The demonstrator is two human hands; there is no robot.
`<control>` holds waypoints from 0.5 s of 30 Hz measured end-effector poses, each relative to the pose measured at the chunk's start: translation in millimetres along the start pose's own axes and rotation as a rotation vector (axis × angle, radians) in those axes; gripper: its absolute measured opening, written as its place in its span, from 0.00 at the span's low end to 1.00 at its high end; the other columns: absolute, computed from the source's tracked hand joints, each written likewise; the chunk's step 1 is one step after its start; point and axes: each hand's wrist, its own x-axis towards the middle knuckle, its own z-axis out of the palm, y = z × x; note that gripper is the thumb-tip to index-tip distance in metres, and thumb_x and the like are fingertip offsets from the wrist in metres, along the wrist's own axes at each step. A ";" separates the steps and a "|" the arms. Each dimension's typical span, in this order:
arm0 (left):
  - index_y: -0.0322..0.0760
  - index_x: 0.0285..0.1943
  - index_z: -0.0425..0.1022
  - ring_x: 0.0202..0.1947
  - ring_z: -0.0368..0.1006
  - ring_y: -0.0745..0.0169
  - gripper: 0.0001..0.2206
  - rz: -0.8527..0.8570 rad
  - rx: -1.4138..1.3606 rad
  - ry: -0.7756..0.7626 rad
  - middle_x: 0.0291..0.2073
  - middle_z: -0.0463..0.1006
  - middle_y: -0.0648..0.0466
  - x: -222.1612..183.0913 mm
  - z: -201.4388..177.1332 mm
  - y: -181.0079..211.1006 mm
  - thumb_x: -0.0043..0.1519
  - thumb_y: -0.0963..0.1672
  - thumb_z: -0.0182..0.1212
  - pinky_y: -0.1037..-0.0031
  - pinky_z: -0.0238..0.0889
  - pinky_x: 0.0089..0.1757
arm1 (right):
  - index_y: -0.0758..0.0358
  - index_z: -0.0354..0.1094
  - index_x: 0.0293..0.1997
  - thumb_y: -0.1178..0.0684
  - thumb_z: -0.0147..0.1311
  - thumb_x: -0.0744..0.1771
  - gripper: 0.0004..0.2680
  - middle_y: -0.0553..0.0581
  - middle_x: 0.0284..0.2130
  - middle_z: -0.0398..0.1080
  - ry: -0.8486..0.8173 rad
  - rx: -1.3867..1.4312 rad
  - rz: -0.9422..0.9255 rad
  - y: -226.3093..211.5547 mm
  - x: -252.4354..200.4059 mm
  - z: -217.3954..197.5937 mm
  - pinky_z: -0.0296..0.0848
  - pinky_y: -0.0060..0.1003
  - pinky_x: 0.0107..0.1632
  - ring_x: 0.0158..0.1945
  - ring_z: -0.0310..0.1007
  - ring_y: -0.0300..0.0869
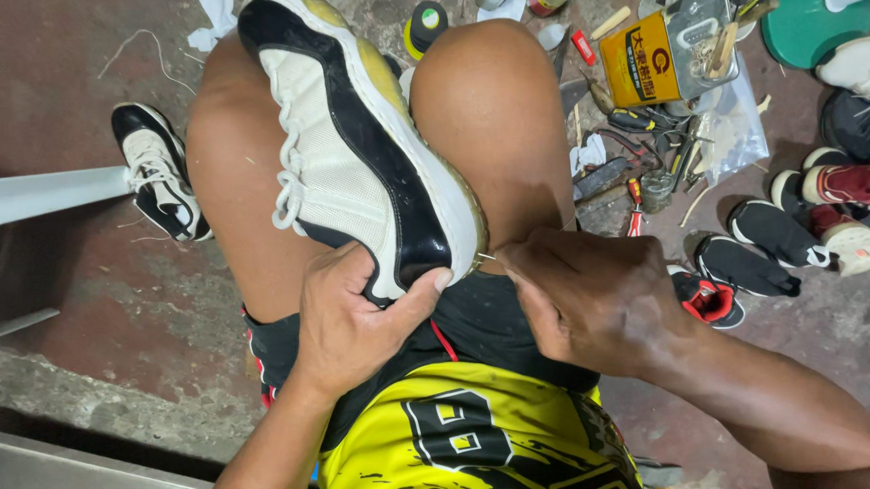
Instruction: The person is hand-stitching a shoe using a needle and thread, pulling the thread through the sole and upper of the shoe.
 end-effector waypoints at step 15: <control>0.29 0.34 0.77 0.24 0.73 0.54 0.13 -0.060 0.015 -0.088 0.26 0.76 0.45 4.1 -16.8 -3.6 0.52 0.44 0.76 0.68 0.66 0.32 | 0.60 0.67 0.37 0.61 0.59 0.62 0.05 0.57 0.29 0.72 -0.029 0.122 0.056 6.4 19.1 10.4 0.70 0.42 0.31 0.28 0.74 0.50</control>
